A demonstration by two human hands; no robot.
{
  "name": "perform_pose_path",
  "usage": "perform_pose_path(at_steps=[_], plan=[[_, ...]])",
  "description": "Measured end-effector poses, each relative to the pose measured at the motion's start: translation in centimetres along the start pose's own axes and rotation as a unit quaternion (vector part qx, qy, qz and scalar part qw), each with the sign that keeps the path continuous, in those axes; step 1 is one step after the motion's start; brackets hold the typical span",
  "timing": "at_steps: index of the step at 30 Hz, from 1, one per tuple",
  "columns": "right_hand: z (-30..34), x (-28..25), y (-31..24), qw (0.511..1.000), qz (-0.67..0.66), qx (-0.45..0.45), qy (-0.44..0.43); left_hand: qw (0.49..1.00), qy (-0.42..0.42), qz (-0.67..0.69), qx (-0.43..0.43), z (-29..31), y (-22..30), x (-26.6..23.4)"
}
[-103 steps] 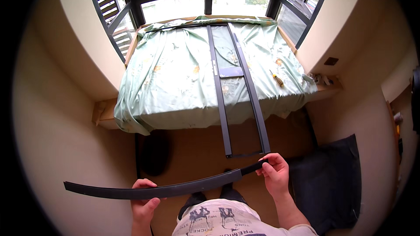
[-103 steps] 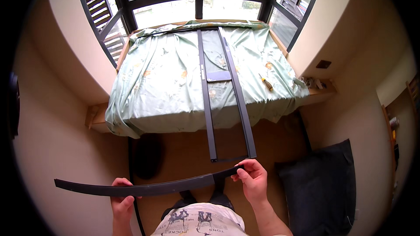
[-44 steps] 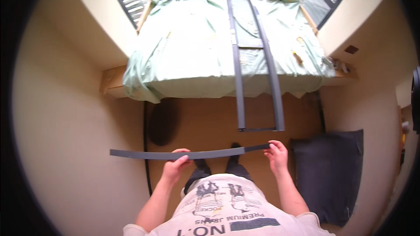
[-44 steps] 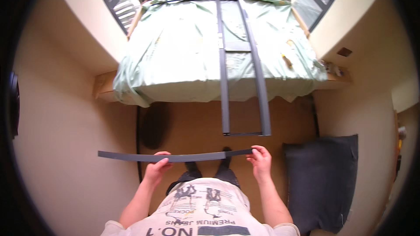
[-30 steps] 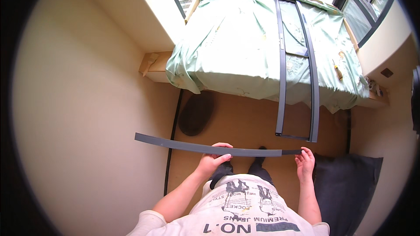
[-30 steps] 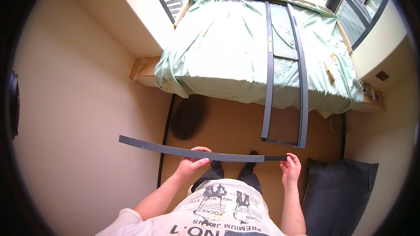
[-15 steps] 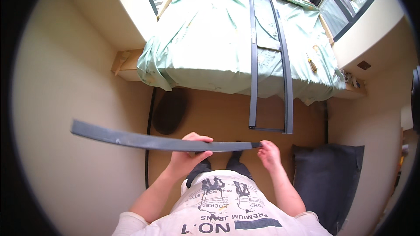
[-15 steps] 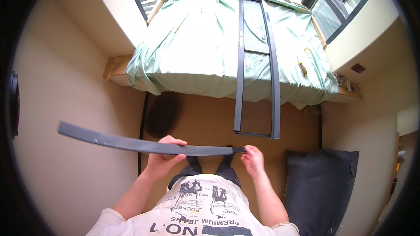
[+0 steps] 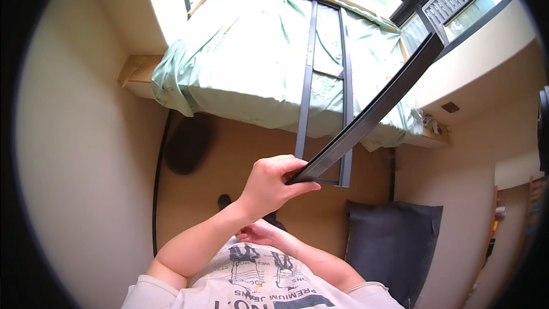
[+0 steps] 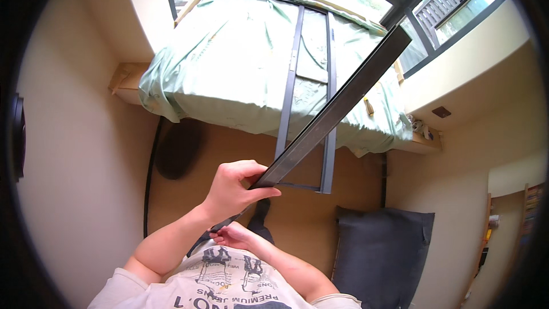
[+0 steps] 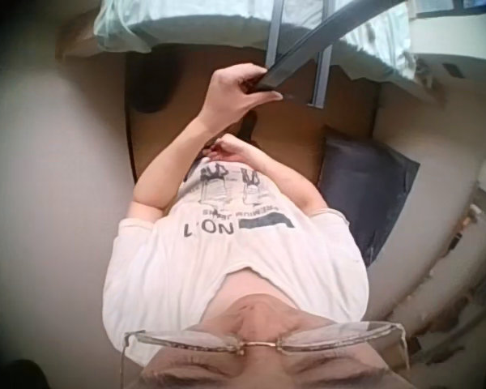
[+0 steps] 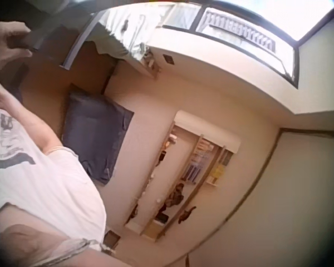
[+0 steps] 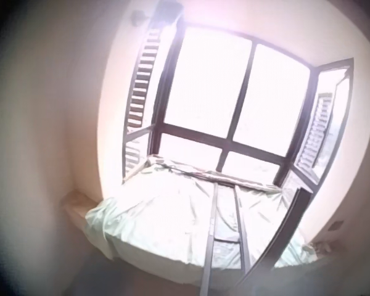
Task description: The person uses a screwdriver to remove screws from the corners of a metal window frame placed on a bed, then separates the frame pieces and handles a rubber seal strip by hand.
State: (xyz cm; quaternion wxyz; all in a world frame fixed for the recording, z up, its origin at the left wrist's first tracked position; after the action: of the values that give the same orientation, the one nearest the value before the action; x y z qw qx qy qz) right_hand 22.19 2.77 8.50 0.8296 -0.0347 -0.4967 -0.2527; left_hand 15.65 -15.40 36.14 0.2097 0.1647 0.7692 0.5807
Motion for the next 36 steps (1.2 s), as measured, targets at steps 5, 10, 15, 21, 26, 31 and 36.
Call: perform_pose_path(at_steps=[5,10,15,21,26,31,36], plan=[[0.6,0.0,0.0,1.000,-0.002,0.009,-0.028,1.000,-0.002,0.014,-0.001,-0.7,-1.0,-0.4],[2.9,1.7,-1.5,0.999,0.030,-0.018,-0.021,0.995,0.027,0.091,-0.020,-2.7,-2.2,-1.6],[5.8,1.4,-3.2,0.996,0.072,-0.052,-0.021,0.988,0.030,0.140,-0.050,-4.7,-2.1,-3.2],[10.3,1.9,-4.6,0.989,0.101,-0.106,0.002,0.984,0.059,0.167,-0.027,-6.0,-1.9,-4.7],[13.5,0.8,-6.5,0.982,0.105,-0.158,0.004,0.983,0.085,0.158,-0.025,-6.4,-0.4,-4.8],[18.5,0.1,-10.5,0.945,0.068,-0.312,0.068,0.984,0.094,0.148,-0.032,-5.8,2.0,-5.3],[28.8,2.7,-16.0,0.764,0.163,-0.595,0.190,0.983,0.129,0.131,-0.025,-2.9,2.3,-7.4]])
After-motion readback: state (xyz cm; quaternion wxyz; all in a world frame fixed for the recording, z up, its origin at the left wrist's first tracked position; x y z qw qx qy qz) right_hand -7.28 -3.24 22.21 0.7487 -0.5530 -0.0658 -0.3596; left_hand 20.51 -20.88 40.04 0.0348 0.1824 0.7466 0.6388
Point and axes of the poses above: each hand's wrist, its own z-axis away from the middle knuckle, its own x-axis out of the palm, y = z × x, the point moved 8 cm from there along -z, towards the middle knuckle, and after that the axes turned 4 degrees about x, right-handed, at the moved point
